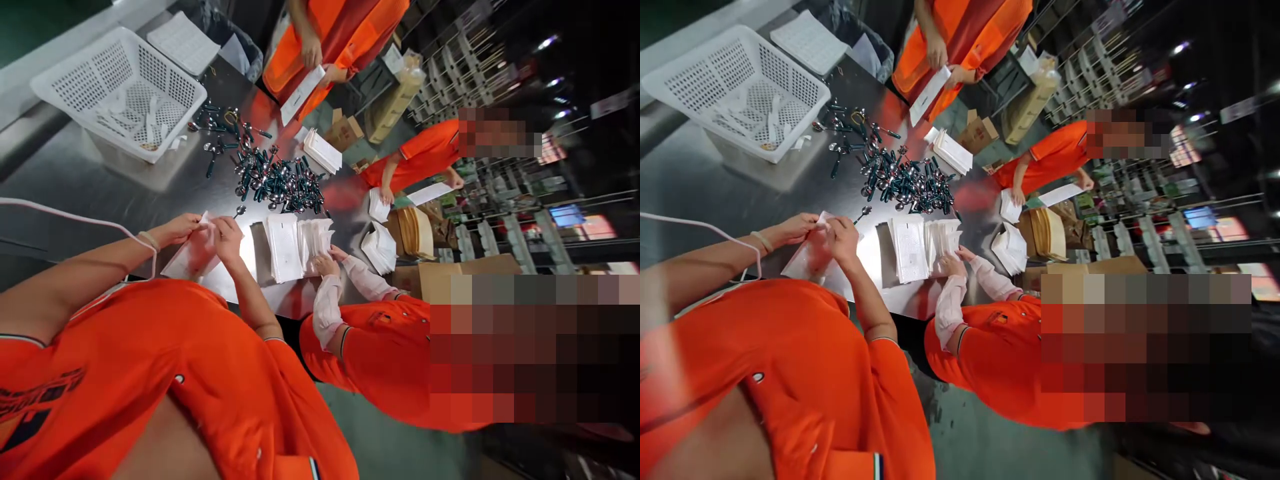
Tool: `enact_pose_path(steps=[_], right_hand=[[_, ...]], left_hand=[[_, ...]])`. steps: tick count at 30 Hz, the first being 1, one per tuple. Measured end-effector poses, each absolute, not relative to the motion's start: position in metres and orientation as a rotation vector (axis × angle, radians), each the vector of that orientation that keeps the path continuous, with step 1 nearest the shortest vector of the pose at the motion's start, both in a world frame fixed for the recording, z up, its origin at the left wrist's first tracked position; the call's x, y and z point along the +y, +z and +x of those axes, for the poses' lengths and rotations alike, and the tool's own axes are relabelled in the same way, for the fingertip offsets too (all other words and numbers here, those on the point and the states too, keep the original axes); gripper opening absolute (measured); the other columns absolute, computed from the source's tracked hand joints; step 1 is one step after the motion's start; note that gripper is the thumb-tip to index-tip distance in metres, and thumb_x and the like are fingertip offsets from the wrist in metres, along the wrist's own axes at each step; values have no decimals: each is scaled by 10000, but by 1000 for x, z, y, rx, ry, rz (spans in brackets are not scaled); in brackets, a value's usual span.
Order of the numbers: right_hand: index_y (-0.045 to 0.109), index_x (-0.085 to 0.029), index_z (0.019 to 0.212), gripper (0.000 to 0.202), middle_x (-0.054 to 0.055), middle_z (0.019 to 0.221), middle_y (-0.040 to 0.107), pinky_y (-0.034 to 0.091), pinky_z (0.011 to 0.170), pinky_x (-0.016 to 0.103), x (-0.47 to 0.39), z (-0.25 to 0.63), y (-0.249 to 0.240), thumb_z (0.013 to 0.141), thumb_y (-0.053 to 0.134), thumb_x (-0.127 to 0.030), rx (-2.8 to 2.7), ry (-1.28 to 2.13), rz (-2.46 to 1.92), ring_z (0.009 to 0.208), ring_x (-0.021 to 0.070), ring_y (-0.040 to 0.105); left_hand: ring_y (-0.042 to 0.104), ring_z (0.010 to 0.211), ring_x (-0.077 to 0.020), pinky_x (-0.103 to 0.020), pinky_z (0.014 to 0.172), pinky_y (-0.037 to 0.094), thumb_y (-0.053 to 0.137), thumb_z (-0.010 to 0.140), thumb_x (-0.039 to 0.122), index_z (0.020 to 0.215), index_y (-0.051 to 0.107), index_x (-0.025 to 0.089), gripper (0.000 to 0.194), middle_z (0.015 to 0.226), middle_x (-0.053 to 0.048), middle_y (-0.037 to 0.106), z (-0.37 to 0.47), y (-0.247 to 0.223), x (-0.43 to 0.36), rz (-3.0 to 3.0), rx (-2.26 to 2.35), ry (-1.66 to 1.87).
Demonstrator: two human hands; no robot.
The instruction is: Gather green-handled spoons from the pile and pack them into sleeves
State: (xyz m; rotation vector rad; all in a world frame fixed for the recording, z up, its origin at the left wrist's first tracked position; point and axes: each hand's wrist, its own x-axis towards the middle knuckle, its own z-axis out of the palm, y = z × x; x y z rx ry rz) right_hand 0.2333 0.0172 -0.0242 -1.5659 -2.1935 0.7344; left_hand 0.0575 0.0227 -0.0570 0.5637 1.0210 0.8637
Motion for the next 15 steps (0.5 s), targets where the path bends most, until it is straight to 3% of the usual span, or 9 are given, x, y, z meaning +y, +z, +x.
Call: enact_pose_path(steps=[6, 11, 15], right_hand=[[815, -160, 1226, 231, 155, 1303, 784, 547, 1246, 417, 29, 210, -26, 1111, 618, -125, -2152, 787, -1593, 1308, 268, 695], [776, -239, 1047, 148, 137, 1154, 794, 608, 1137, 384, 29, 217, -29, 1088, 637, -209, -1940, 849, -1602, 1196, 260, 720], [641, -228, 1137, 239, 128, 1135, 745, 639, 976, 372, 43, 268, -22, 1140, 428, -337, -1477, 798, -1610, 1079, 228, 728]], left_hand=[[694, 761, -189, -272, 759, 581, 859, 626, 75, 736, 804, 144, 142, 778, -60, 760, 61, -63, 16, 568, 1037, 873], [680, 737, -193, -285, 744, 584, 900, 665, 106, 733, 804, 141, 122, 759, -58, 754, 55, -64, 12, 582, 1043, 856], [777, 915, -267, -320, 809, 642, 983, 662, 173, 856, 851, 150, 235, 898, -116, 833, 39, -57, 10, 571, 1006, 881]])
